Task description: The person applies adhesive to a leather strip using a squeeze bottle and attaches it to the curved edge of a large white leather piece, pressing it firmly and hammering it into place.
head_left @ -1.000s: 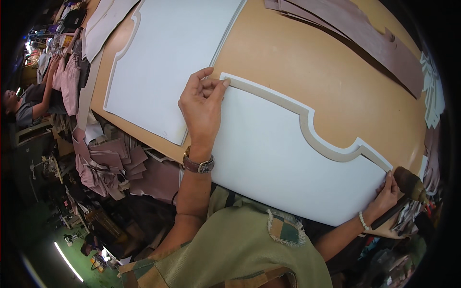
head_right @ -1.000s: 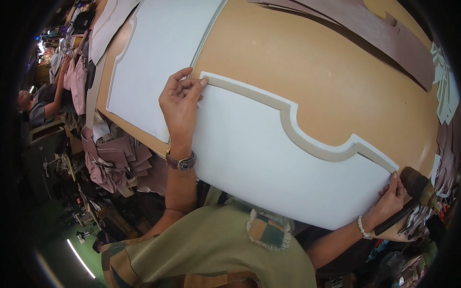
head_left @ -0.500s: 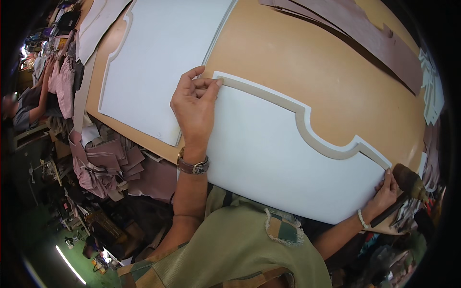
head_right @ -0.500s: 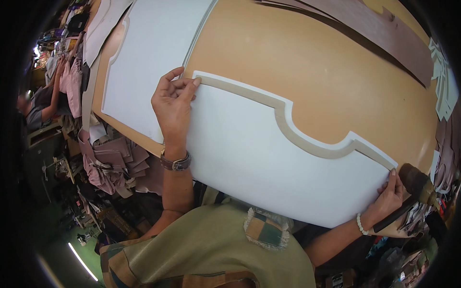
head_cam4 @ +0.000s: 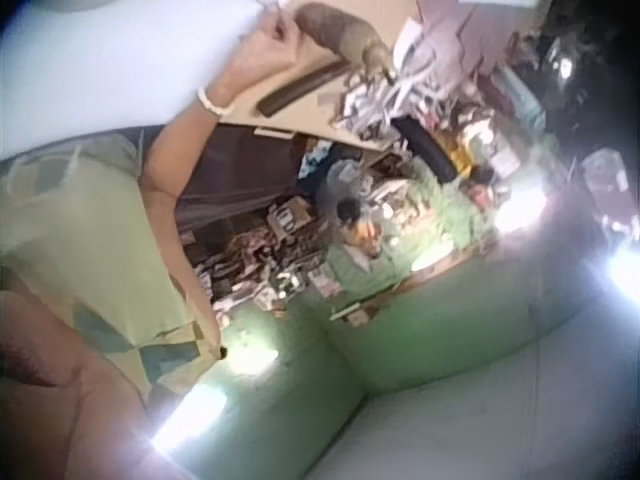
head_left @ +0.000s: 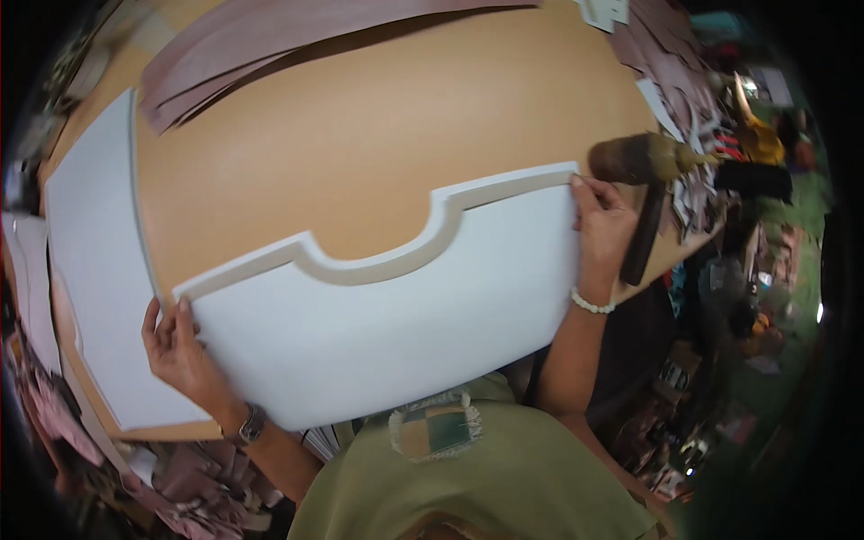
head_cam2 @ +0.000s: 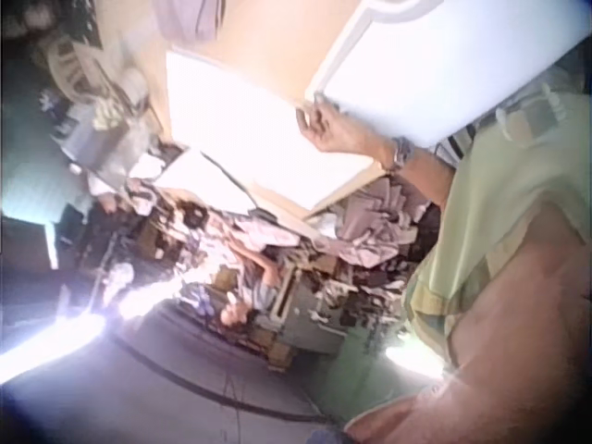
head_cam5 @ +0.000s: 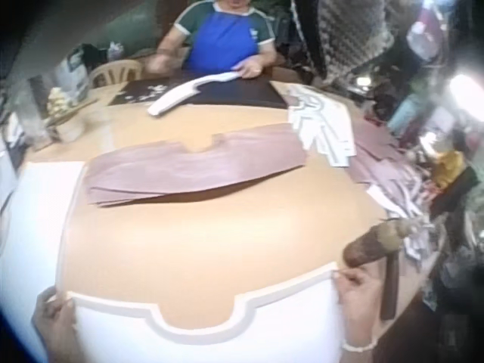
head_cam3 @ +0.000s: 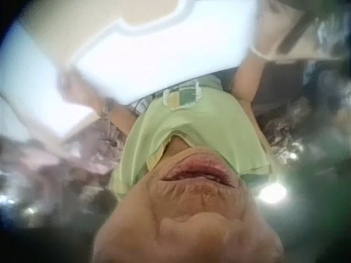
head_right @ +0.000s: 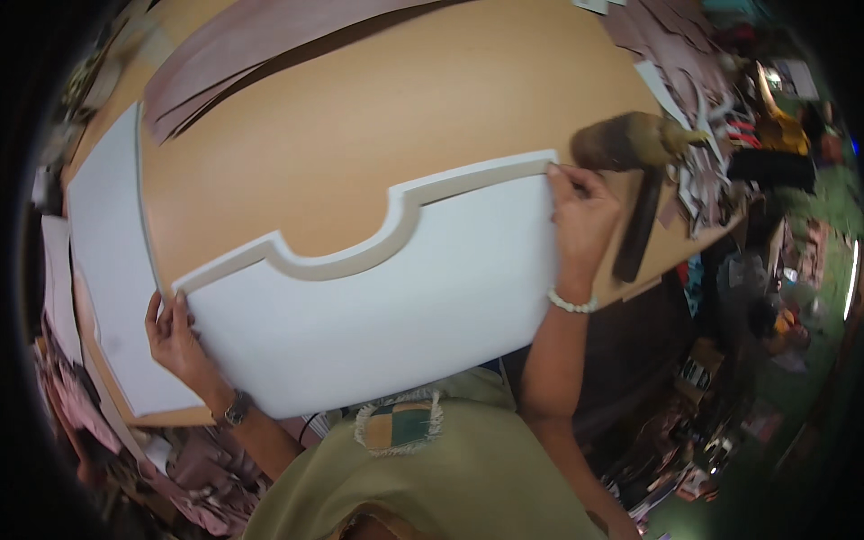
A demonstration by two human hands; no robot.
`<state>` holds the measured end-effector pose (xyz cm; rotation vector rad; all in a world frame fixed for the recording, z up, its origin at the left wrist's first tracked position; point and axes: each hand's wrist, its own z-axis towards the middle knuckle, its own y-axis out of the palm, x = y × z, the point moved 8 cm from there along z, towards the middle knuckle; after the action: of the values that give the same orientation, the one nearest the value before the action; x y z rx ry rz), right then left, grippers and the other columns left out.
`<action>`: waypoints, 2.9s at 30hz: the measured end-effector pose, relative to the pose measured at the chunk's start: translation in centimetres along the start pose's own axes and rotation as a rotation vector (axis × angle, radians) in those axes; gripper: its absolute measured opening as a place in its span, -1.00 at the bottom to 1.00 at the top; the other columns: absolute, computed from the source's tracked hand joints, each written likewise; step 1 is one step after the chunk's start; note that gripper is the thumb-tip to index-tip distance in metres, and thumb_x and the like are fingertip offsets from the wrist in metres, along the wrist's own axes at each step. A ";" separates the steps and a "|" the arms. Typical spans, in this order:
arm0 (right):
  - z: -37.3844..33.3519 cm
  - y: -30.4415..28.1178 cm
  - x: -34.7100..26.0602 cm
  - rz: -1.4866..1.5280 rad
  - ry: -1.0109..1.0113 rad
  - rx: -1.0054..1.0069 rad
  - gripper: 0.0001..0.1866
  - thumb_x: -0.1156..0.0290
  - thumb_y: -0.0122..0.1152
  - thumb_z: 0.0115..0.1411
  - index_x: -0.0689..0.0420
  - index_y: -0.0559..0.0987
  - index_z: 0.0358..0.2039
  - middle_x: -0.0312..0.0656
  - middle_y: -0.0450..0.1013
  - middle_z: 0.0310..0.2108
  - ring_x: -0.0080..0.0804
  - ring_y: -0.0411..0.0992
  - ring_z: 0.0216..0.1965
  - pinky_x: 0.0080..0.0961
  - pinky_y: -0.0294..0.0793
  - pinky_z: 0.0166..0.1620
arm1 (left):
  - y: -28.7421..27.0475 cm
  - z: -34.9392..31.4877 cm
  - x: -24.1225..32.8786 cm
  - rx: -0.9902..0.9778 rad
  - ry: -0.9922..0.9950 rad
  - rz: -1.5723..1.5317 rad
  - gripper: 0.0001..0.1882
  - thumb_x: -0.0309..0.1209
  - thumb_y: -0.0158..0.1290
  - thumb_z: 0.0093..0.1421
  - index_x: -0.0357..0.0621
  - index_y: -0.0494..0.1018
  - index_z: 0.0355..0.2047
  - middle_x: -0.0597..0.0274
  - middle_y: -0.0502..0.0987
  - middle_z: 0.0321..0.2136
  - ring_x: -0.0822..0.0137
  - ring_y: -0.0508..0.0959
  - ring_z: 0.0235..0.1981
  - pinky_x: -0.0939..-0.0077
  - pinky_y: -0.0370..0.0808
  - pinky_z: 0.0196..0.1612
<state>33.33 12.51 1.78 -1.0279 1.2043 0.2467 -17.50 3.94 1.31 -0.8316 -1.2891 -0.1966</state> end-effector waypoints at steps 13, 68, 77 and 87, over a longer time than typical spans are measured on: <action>-0.5 -0.3 -0.1 0.040 0.038 0.004 -0.80 0.44 0.29 -0.03 0.34 0.57 -0.46 -0.32 0.37 -0.71 -0.70 0.23 -0.74 -0.71 0.18 -0.69 | -0.1 0.0 -0.2 0.002 0.021 0.007 -0.62 -0.46 0.14 0.07 -0.33 0.35 -0.12 0.40 0.44 -0.55 0.67 0.30 -0.60 0.83 0.10 -0.63; -7.0 2.9 -4.1 -0.696 -0.891 -0.276 -0.52 0.09 0.06 0.14 0.00 0.41 0.05 0.26 0.22 0.02 0.13 0.19 0.08 -0.14 0.21 0.10 | 2.1 -3.9 5.9 0.063 0.429 0.197 -0.71 -0.53 0.13 0.04 -0.27 0.44 -0.18 0.19 0.51 -0.34 0.42 0.49 -0.37 0.63 0.43 -0.45; -6.9 2.7 -3.3 -0.620 -0.804 -0.236 -0.51 0.11 0.10 0.13 -0.06 0.39 0.07 0.18 0.17 0.09 0.12 0.16 0.11 -0.18 0.24 0.09 | 16.2 -17.8 13.0 -0.594 0.994 0.226 -0.57 -0.57 0.16 -0.09 -0.17 0.45 -0.13 -0.02 0.43 -0.14 0.07 0.46 -0.17 0.33 0.44 -0.18; -6.7 2.7 -3.1 -0.622 -0.811 -0.236 -0.51 0.13 0.12 0.12 -0.05 0.40 0.07 0.18 0.15 0.10 0.12 0.15 0.12 -0.18 0.25 0.08 | 17.1 -18.4 12.3 -0.606 1.012 0.334 -0.56 -0.62 0.08 -0.10 -0.15 0.45 -0.13 0.13 0.46 -0.24 0.21 0.44 -0.25 0.38 0.36 -0.21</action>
<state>25.97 9.95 3.10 -1.2791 0.1040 0.2758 10.09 7.97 4.23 -1.2150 -0.1133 -0.6603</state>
